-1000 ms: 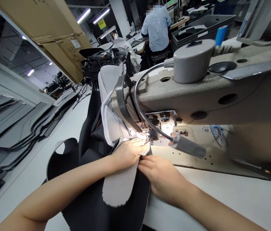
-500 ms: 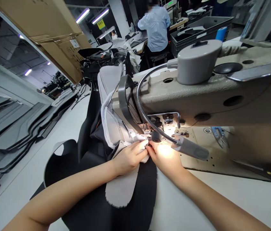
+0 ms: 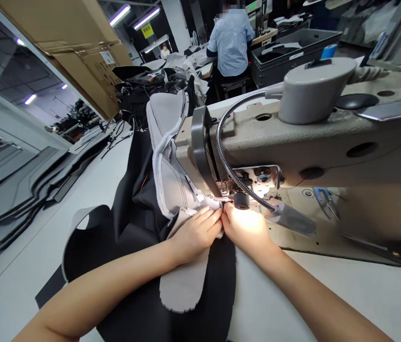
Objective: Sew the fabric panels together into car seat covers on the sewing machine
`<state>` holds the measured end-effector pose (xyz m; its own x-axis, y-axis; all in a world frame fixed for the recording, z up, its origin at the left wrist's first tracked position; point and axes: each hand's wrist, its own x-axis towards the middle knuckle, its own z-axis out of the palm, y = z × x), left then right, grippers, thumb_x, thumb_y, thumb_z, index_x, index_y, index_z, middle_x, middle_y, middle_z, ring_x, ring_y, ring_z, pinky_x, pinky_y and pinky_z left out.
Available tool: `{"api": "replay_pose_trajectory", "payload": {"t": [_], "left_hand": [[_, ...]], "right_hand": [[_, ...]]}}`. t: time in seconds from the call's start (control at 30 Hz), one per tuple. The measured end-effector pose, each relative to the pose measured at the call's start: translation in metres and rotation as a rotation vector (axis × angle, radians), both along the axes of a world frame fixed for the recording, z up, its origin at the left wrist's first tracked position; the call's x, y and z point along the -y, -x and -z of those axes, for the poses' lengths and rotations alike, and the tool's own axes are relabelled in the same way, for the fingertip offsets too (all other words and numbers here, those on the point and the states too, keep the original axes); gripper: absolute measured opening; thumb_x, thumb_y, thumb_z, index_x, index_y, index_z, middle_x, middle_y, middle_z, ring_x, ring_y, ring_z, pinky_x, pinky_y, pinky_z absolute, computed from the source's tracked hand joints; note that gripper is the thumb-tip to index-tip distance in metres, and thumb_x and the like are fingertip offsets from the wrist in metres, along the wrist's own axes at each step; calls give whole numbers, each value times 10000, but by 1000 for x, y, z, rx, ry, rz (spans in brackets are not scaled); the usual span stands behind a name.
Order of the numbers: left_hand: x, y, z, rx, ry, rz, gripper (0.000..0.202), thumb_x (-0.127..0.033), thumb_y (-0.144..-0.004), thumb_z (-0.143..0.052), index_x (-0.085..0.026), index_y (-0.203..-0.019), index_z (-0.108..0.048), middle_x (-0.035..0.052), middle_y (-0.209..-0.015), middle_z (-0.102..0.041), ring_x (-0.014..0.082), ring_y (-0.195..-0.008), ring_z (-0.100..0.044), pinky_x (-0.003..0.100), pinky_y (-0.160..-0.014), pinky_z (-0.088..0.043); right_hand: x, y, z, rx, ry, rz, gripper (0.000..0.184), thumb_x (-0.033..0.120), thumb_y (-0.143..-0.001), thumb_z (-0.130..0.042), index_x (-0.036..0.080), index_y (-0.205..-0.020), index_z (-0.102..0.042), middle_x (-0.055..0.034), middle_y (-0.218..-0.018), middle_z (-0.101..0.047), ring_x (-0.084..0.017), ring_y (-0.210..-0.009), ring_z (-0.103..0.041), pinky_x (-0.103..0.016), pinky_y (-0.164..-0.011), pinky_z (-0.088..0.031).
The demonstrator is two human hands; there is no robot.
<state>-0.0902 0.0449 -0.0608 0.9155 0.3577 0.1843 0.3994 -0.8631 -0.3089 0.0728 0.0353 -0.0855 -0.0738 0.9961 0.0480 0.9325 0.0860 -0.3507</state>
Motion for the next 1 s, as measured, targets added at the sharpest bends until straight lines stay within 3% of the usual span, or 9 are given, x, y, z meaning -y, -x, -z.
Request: {"api": "replay_pose_trajectory", "payload": {"t": [0.1,0.3,0.47,0.67,0.83,1.0], "left_hand": [[2,-2,-1,-20,29,-24,284,-101,-934,-316,-29,-1043,-569,177,-1050,-621,225,-1010,-583,390,-935,-438],[-2,2,5,15,20,-10,176,-136,-906,-415,-74,-918,-579,110,-877,-612,200,-790,-587,320,-655,-486],[-1,5,10,87,-111,5,199,-123,-901,-401,-56,-951,-582,153,-955,-610,217,-854,-591,327,-684,-485],[-1,4,8,48,-91,-6,188,-146,-918,-399,-78,-910,-574,129,-912,-609,199,-832,-581,322,-698,-477],[-6,-2,-3,-58,65,-16,180,-184,-924,-433,-100,-880,-586,93,-838,-603,199,-797,-570,319,-692,-470],[-9,-6,-17,-111,257,-67,156,-146,-901,-451,-96,-971,-581,90,-937,-604,214,-904,-554,327,-788,-466]], "right_hand": [[3,0,0,-8,-9,-12,192,277,-880,-422,211,-768,-564,-38,-667,-624,-191,-627,-615,-258,-499,-317],[5,5,5,-56,-96,12,228,282,-898,-425,228,-768,-605,-24,-685,-643,-185,-661,-629,-248,-515,-376],[4,7,7,-103,-133,9,231,268,-903,-426,246,-785,-623,-3,-711,-649,-165,-695,-629,-233,-547,-397],[2,8,3,-113,-172,4,190,234,-868,-456,229,-728,-585,11,-673,-622,-147,-636,-607,-227,-513,-362],[2,6,6,-112,-167,0,193,243,-875,-435,205,-744,-572,-10,-692,-610,-156,-655,-596,-240,-540,-361],[20,-13,5,-121,-156,-91,208,239,-888,-406,204,-916,-609,-57,-880,-623,-201,-844,-582,-286,-684,-422]]}}
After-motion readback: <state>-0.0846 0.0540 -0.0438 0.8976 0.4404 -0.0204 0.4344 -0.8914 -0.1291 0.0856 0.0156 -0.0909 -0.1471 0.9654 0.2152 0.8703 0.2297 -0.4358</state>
